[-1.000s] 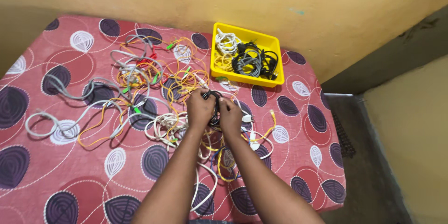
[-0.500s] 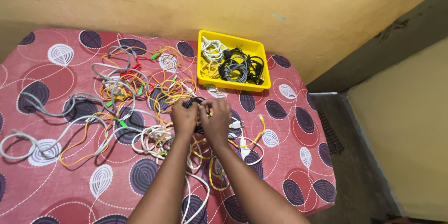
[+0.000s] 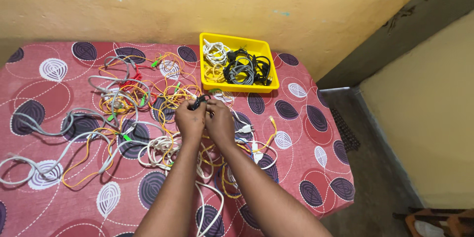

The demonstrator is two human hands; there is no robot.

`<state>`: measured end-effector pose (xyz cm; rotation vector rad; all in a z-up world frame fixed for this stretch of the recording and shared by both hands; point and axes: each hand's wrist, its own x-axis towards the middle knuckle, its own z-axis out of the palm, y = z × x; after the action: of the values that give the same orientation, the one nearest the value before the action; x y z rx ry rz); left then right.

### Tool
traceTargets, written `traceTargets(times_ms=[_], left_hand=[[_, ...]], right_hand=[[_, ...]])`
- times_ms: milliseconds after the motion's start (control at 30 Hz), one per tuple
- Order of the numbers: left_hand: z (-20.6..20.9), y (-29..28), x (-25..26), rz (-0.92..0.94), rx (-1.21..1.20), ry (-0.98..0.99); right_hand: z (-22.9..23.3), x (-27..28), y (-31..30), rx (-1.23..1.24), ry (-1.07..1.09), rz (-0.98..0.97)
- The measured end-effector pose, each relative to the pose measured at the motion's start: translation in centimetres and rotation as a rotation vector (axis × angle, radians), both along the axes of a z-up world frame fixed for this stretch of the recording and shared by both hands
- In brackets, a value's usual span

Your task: The person untangles and coils various colored cables on a patterned table, then places them into a yellow tray. The person handles white, black, and multicolored cables one at a time, organizing them into neat bundles.

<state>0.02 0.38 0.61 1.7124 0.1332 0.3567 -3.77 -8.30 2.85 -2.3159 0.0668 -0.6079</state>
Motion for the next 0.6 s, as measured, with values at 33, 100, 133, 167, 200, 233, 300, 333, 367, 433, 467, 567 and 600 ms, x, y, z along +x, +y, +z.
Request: traceTargets(times_ms=[33,100,133,167,200,233,300,333,367,433,467,567,600], left_hand=[[-0.3,0.1,0.2,0.005,0.001,-0.069],[-0.6,0.2,0.8,-0.030,-0.098,-0.014],[-0.6,0.2,1.1,-0.048,-0.147,0.014],[-0.6,0.4,1.3,-0.110,-0.185,0.048],[-0.4,0.6,1.4,-0.172,-0.222,0.082],[0.0,0.7,1.5,-0.234,-0.260,0.113],[0.9,1.3,1.4,-0.318,-0.265,0.155],[1.4,1.5,1.4,-0.362,-0.268,0.175],[1.9,1.5,1.5,-0.361,-0.275,0.117],[2.7,1.6,1.4,-0.357,-0.284,0.005],[3.0,1.4,1.3,-0.358,-0.273,0.053],[3.4,1.4,1.3,-0.354,-0.219,0.131],[3.3,1.4,1.3,-0.352,-0.198,0.114]], right_hand=[[-0.1,0.3,-0.1,0.049,0.033,0.002],[-0.1,0.6,-0.3,0.147,0.097,0.008],[-0.1,0.7,-0.4,0.243,0.092,0.012],[-0.2,0.7,-0.4,0.339,0.089,0.017],[-0.2,0.7,-0.3,0.435,0.086,0.021],[-0.3,0.7,-0.3,0.427,0.061,0.007],[-0.2,0.7,-0.3,0.407,0.010,-0.024],[-0.1,0.7,-0.3,0.446,-0.035,-0.011],[0.1,0.9,-0.4,0.483,-0.085,0.000],[0.7,0.9,-0.6,0.500,-0.119,0.003],[1.2,0.8,-0.6,0.480,-0.104,-0.007],[2.7,0.6,0.1,0.497,0.019,-0.140],[3.3,0.4,0.5,0.514,0.076,-0.202]])
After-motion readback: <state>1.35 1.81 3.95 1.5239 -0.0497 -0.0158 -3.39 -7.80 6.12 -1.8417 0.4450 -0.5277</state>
